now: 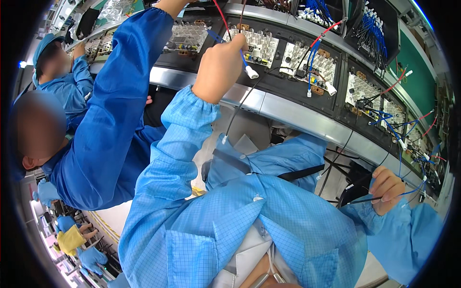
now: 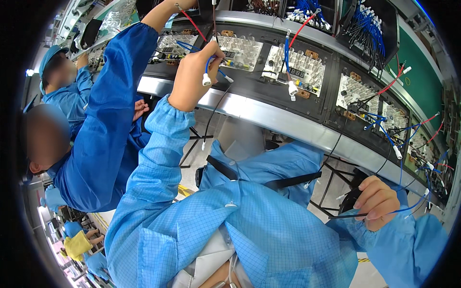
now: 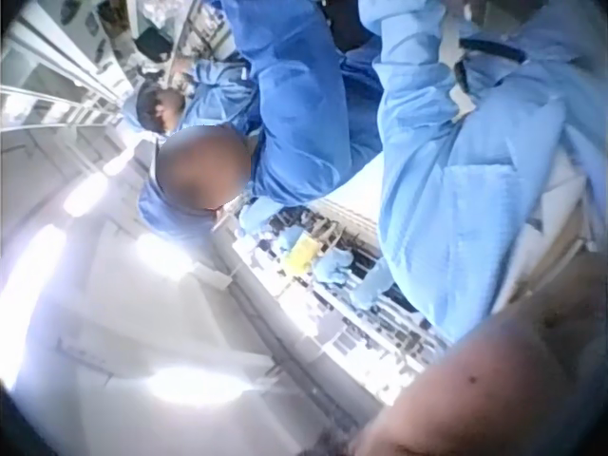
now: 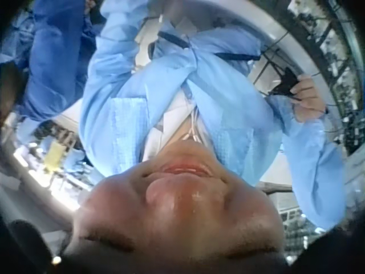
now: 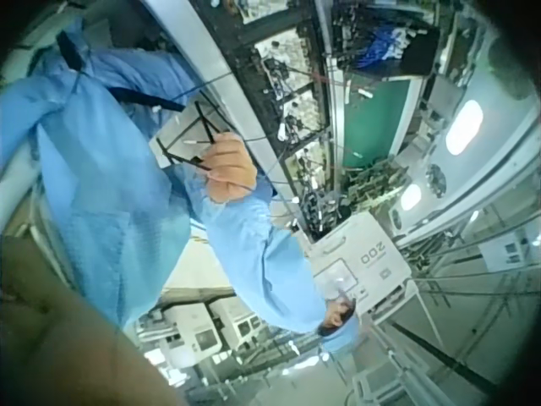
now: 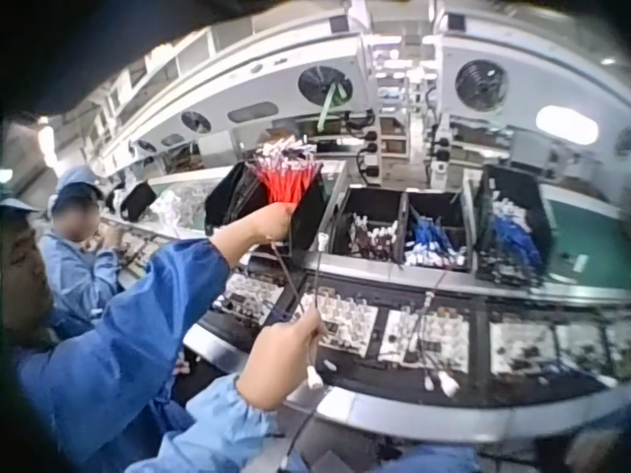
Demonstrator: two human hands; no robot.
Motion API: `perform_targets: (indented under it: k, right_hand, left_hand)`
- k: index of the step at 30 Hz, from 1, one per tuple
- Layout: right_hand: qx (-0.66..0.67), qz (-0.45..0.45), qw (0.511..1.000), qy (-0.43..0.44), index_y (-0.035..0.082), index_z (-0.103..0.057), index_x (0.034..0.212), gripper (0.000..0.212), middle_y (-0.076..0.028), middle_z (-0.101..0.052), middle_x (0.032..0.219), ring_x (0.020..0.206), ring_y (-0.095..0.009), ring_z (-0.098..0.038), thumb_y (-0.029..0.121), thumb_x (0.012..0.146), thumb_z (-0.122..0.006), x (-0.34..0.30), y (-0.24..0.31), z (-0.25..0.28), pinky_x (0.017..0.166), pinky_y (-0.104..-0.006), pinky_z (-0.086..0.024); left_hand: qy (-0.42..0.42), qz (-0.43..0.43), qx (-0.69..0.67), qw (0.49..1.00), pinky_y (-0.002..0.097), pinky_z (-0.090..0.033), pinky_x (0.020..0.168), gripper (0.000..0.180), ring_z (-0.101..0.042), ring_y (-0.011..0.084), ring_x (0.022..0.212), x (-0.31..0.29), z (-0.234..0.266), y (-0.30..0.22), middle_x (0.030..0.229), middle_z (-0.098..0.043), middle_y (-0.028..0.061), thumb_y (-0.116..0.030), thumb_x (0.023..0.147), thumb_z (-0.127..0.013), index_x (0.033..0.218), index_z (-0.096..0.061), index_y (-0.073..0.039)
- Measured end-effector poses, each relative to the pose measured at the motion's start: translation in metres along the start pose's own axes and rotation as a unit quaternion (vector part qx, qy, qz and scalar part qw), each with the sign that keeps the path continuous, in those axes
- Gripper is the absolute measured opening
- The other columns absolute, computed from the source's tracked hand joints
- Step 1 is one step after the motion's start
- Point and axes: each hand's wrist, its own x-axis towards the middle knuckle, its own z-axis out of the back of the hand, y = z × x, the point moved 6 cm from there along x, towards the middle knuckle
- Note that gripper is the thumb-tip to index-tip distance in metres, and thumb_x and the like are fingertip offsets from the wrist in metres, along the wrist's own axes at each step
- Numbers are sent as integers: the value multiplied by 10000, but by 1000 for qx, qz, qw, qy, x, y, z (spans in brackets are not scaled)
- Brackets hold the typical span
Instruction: Connecting wiring harnesses and cables to electronic components on an assembly line.
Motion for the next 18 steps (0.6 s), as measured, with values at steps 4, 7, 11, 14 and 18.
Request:
perform_targets:
  k: [4, 7, 11, 14, 18]
  right_hand:
    - [-36, -1, 999, 0, 168, -503, 709, 226, 19, -551, 525, 528, -151, -515, 172, 935, -516, 4, 0, -4, 702, -338, -412]
    - [-39, 1, 999, 6, 166, -499, 703, 214, 17, -551, 533, 537, -151, -522, 169, 907, -560, 4, -2, -5, 703, -341, -412]
    - [-63, -16, 998, 5, 151, -506, 702, 199, -5, -556, 555, 564, -168, -542, 170, 876, -600, 6, -6, -6, 720, -359, -420]
    - [-154, -25, 987, 23, 125, -519, 712, 187, -34, -571, 578, 599, -186, -555, 172, 875, -596, 25, -3, -13, 747, -387, -430]
    - [-287, -41, 957, -9, 33, -575, 789, 148, -95, -638, 737, 656, -231, -577, 149, 882, -584, 50, 6, -16, 747, -364, -461]
  left_hand:
    - [19, 11, 22, 1000, 465, -464, 540, 115, -602, 388, 622, 3, 2, -1, 677, -620, 173, -18, 792, -538, 878, -546, -95]
    - [31, 10, 9, 999, 460, -466, 546, 105, -605, 383, 630, 3, 1, -1, 685, -624, 164, -19, 793, -537, 868, -545, -93]
    - [32, 16, -2, 999, 442, -490, 573, 113, -618, 378, 653, 6, -3, -3, 704, -632, 175, -24, 786, -558, 867, -597, -92]
    - [28, 25, -6, 999, 427, -504, 588, 119, -627, 373, 663, 7, -2, -2, 700, -632, 185, -31, 782, -573, 858, -643, -90]
    - [53, 51, -14, 997, 417, -510, 585, 137, -630, 369, 651, 11, -2, -1, 681, -627, 190, -17, 777, -572, 853, -673, -70]
